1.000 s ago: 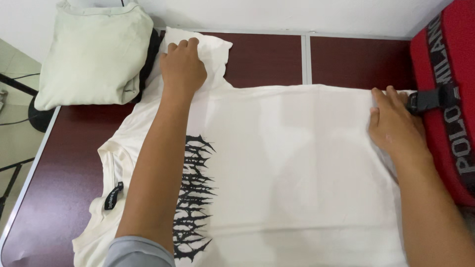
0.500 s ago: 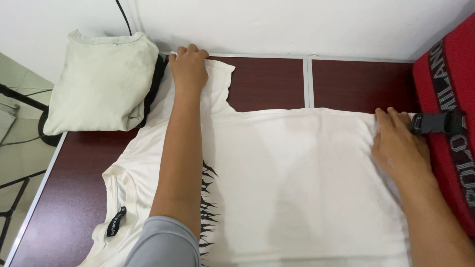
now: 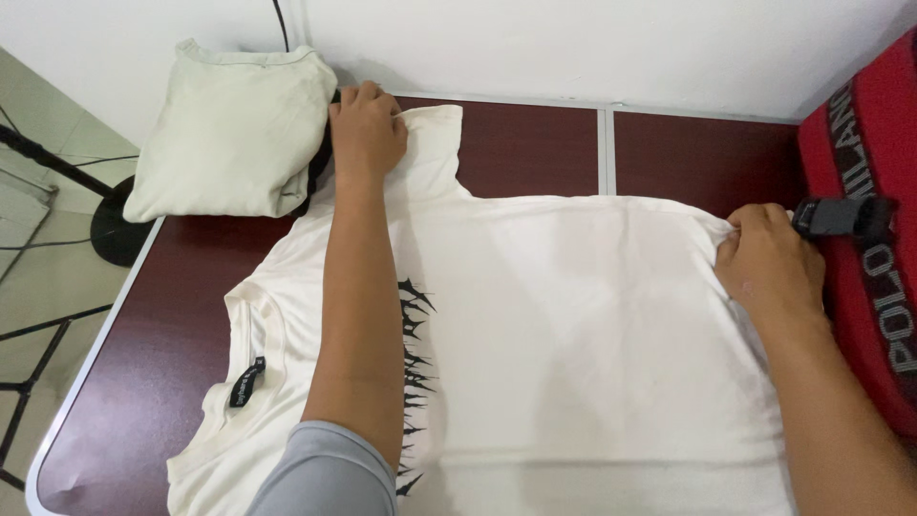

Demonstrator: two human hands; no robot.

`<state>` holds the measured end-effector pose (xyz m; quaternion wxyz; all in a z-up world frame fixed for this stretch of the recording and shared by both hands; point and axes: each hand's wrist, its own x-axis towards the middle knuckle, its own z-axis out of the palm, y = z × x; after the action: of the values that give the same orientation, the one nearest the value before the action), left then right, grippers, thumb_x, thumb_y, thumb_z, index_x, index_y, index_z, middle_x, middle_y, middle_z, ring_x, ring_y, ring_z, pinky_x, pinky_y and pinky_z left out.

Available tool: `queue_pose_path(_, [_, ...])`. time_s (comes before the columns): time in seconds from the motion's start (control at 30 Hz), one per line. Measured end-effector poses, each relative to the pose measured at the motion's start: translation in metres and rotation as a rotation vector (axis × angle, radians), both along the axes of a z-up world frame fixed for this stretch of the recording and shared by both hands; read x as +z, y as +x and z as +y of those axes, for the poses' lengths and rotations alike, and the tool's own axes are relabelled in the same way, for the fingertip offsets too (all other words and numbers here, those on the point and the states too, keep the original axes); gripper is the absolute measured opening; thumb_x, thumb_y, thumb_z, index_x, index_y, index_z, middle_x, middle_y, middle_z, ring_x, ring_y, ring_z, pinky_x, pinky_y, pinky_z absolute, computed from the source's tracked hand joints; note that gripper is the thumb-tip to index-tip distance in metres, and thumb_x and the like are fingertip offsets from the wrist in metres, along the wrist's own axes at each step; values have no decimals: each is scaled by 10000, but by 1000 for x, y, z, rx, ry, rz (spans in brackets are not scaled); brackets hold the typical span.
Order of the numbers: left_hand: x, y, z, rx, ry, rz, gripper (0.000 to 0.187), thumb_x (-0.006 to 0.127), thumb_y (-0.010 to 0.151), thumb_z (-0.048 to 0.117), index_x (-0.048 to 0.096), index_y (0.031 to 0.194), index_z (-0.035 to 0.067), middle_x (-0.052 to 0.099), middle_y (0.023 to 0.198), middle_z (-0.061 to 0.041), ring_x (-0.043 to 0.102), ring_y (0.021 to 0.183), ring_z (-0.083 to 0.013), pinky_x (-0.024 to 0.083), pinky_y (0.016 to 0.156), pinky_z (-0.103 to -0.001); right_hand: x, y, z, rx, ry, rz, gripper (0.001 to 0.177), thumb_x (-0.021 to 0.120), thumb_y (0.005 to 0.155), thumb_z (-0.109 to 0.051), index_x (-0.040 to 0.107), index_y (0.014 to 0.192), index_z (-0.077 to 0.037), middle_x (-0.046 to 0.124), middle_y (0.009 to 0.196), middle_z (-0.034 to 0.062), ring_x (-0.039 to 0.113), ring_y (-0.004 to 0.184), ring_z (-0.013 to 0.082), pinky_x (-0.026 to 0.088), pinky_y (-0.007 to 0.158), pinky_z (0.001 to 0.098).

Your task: The person folds a white t-shirt on a table. They smooth the fabric, fold the sides inward, and then fold the shirt in half from the bottom up. The folded shirt is placed on a stack of other folded clothes.

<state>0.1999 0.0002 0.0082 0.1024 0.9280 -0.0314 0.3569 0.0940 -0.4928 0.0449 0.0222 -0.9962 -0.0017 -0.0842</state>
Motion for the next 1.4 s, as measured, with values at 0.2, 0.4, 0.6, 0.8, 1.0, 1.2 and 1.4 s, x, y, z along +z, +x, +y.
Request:
queue_pose_path(0.2, [50,-41,-5,-295,83,-198,74,738,828,100,666,840,85,693,931,-54,628,1095,-298,431,1016,-482,16,-39,9,178,-68,-182,124,681,1009,-175,704,954,-66,732,973,72,705,897,251,559,848,401])
queue_pose_path(0.4, [125,-131,13,-417,191,-150,49,727,851,98,681,849,81,665,773,-54,655,933,-255,442,1121,-510,44,-85,2,415,-208,-411,94,719,952,-146,701,880,-88,738,940,53,709,951,208,538,845,372])
queue_pose_path(0.6, [167,-246,29,-504,183,121,34,716,840,60,692,836,38,693,791,-79,677,838,-262,539,941,-436,30,-116,-37,306,-162,-161,237,740,824,-113,770,1053,-62,744,934,89,699,866,225,561,862,366])
queue_pose_path(0.8, [167,-346,28,-433,12,386,89,733,634,48,734,723,59,718,748,-77,682,775,-253,540,806,-422,-47,-148,-117,393,-182,-38,291,710,761,-42,795,1032,-105,753,928,88,679,862,207,562,823,333])
queue_pose_path(1.0, [150,-441,34,-227,-200,791,150,850,641,256,819,784,221,757,916,0,671,956,-188,542,703,-307,-144,-169,-220,311,190,-15,379,669,688,30,786,1032,-81,713,903,79,673,785,177,546,769,272])
queue_pose_path(1.2, [143,-429,22,-294,-261,1065,288,912,733,417,839,897,191,798,1018,4,723,1016,-171,574,988,-362,-106,-174,-176,400,122,-41,451,694,699,-98,752,1144,-59,672,1070,148,661,968,228,551,962,360])
queue_pose_path(1.4, [70,-347,-13,-209,62,653,756,611,904,558,446,1476,93,386,1580,-161,263,1472,-413,210,1137,-595,-18,-171,-41,282,-250,341,639,562,887,-397,516,1448,-95,536,1450,157,541,1362,269,452,1148,418])
